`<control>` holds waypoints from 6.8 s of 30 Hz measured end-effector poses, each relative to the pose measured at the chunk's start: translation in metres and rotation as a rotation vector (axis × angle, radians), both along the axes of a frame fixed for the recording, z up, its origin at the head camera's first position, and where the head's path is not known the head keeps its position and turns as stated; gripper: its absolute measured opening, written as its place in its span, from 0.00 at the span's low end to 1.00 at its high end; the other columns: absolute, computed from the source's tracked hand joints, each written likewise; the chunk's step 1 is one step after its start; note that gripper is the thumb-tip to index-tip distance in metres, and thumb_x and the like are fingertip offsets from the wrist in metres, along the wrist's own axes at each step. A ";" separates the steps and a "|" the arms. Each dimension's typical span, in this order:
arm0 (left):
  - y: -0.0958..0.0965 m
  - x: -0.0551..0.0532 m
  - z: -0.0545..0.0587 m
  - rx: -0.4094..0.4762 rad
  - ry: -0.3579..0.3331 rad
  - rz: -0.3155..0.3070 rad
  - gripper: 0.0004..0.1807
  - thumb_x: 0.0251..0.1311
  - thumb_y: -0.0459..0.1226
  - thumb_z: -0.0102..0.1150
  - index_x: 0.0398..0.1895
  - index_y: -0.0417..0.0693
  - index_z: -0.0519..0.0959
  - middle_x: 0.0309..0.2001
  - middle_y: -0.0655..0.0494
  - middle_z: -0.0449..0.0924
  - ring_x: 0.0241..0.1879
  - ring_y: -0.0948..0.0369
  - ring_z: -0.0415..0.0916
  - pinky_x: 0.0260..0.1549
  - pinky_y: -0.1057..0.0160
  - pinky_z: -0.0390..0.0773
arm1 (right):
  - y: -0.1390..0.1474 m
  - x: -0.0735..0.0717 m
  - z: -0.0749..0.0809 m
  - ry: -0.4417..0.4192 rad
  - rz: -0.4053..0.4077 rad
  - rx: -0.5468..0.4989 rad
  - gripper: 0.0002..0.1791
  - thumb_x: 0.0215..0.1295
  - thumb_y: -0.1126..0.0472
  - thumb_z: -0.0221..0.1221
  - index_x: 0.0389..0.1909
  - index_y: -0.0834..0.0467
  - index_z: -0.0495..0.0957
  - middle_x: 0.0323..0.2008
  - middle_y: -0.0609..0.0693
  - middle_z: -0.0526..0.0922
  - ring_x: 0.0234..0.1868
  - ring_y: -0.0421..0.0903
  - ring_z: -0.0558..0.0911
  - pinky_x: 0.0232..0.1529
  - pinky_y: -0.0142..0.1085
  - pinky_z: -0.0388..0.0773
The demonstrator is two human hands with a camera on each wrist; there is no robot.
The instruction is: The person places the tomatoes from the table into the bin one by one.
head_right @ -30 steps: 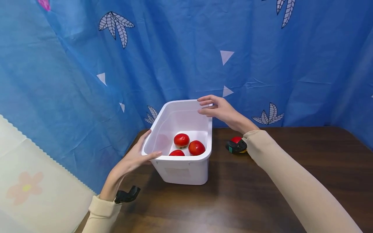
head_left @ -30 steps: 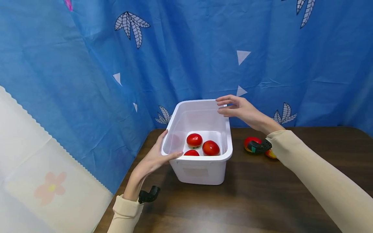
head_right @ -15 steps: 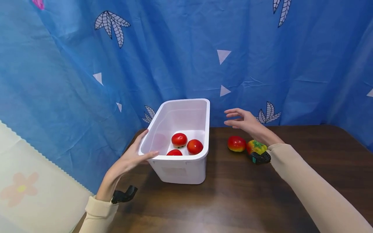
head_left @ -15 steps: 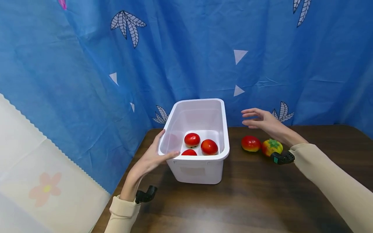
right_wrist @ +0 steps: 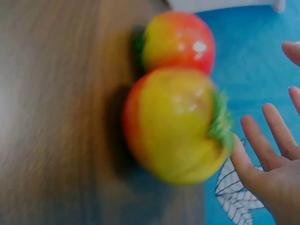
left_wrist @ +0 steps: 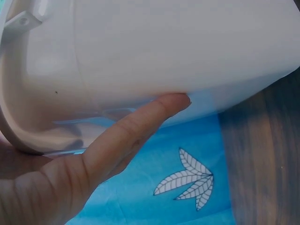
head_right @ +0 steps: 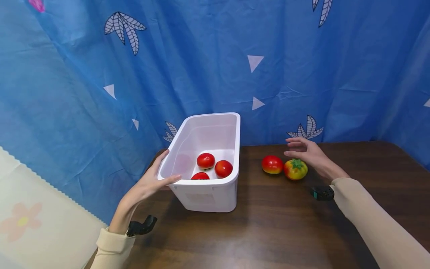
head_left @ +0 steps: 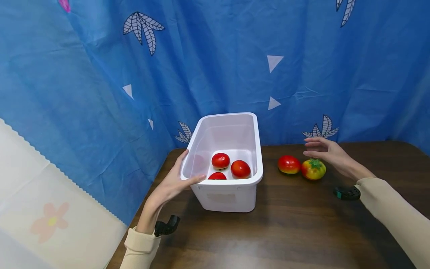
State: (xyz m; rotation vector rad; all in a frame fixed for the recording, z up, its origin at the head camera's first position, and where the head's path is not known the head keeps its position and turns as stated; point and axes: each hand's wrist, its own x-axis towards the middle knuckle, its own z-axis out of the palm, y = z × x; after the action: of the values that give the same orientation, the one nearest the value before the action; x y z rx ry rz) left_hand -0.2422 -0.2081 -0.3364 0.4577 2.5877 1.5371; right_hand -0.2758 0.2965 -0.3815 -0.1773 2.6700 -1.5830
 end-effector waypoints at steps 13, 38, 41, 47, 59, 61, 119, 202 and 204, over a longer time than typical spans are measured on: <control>0.000 0.002 0.000 0.028 -0.022 -0.002 0.60 0.59 0.49 0.74 0.85 0.56 0.43 0.74 0.45 0.63 0.67 0.41 0.69 0.52 0.41 0.84 | 0.012 0.008 -0.028 0.023 0.031 0.104 0.42 0.71 0.56 0.67 0.77 0.67 0.58 0.73 0.75 0.62 0.71 0.74 0.63 0.65 0.76 0.61; -0.001 0.002 0.000 0.024 -0.025 -0.001 0.59 0.61 0.48 0.73 0.85 0.54 0.41 0.75 0.40 0.60 0.69 0.37 0.66 0.53 0.38 0.83 | 0.018 0.020 -0.040 0.065 0.000 0.250 0.39 0.66 0.53 0.72 0.72 0.65 0.70 0.67 0.72 0.67 0.56 0.67 0.72 0.53 0.58 0.76; -0.001 0.002 0.000 0.026 -0.030 0.002 0.59 0.61 0.47 0.73 0.85 0.54 0.41 0.75 0.40 0.60 0.69 0.36 0.65 0.53 0.38 0.83 | 0.019 0.020 -0.040 0.063 -0.011 0.251 0.39 0.66 0.53 0.72 0.72 0.66 0.69 0.67 0.72 0.67 0.57 0.67 0.73 0.52 0.54 0.76; 0.000 0.003 0.000 0.034 -0.034 0.001 0.59 0.61 0.47 0.73 0.85 0.55 0.41 0.76 0.41 0.60 0.69 0.37 0.66 0.53 0.39 0.83 | 0.019 0.022 -0.042 0.080 -0.030 0.257 0.39 0.66 0.53 0.73 0.72 0.66 0.70 0.66 0.72 0.69 0.56 0.66 0.75 0.48 0.44 0.76; 0.001 0.001 0.001 0.038 -0.050 -0.012 0.59 0.61 0.48 0.73 0.85 0.55 0.41 0.75 0.40 0.61 0.69 0.36 0.66 0.51 0.39 0.84 | 0.017 0.027 -0.043 0.042 -0.059 0.238 0.42 0.67 0.48 0.71 0.73 0.65 0.68 0.66 0.72 0.67 0.56 0.67 0.73 0.47 0.45 0.76; 0.001 0.001 0.000 0.035 -0.046 -0.012 0.59 0.61 0.48 0.73 0.85 0.55 0.41 0.75 0.40 0.61 0.69 0.37 0.67 0.52 0.39 0.84 | 0.016 0.028 -0.044 0.040 -0.061 0.233 0.42 0.67 0.48 0.71 0.73 0.65 0.68 0.65 0.72 0.68 0.55 0.65 0.74 0.46 0.42 0.76; -0.003 0.000 -0.002 0.048 0.012 -0.039 0.61 0.59 0.50 0.75 0.85 0.51 0.42 0.73 0.41 0.63 0.66 0.40 0.69 0.58 0.40 0.80 | -0.110 0.015 0.110 0.192 0.104 -0.082 0.35 0.68 0.58 0.70 0.74 0.56 0.69 0.76 0.57 0.64 0.74 0.65 0.62 0.70 0.67 0.65; -0.004 -0.007 -0.004 0.007 -0.005 -0.025 0.60 0.60 0.48 0.74 0.85 0.54 0.41 0.75 0.41 0.60 0.68 0.41 0.68 0.58 0.39 0.80 | -0.109 -0.025 0.078 0.065 0.116 -0.165 0.41 0.73 0.52 0.64 0.81 0.55 0.57 0.77 0.60 0.64 0.72 0.61 0.72 0.68 0.50 0.73; -0.003 -0.008 -0.004 0.004 -0.004 -0.026 0.60 0.60 0.49 0.73 0.85 0.54 0.41 0.75 0.41 0.61 0.67 0.42 0.68 0.58 0.40 0.80 | -0.097 -0.025 0.066 0.036 0.108 -0.174 0.43 0.74 0.51 0.64 0.82 0.56 0.55 0.78 0.61 0.63 0.72 0.61 0.72 0.67 0.47 0.73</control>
State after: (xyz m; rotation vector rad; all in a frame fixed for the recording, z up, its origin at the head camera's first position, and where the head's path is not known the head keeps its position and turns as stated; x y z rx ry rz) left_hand -0.2501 -0.2113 -0.3408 0.4867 2.5650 1.5342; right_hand -0.3013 0.1996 -0.3158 -0.3518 2.4991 -1.7924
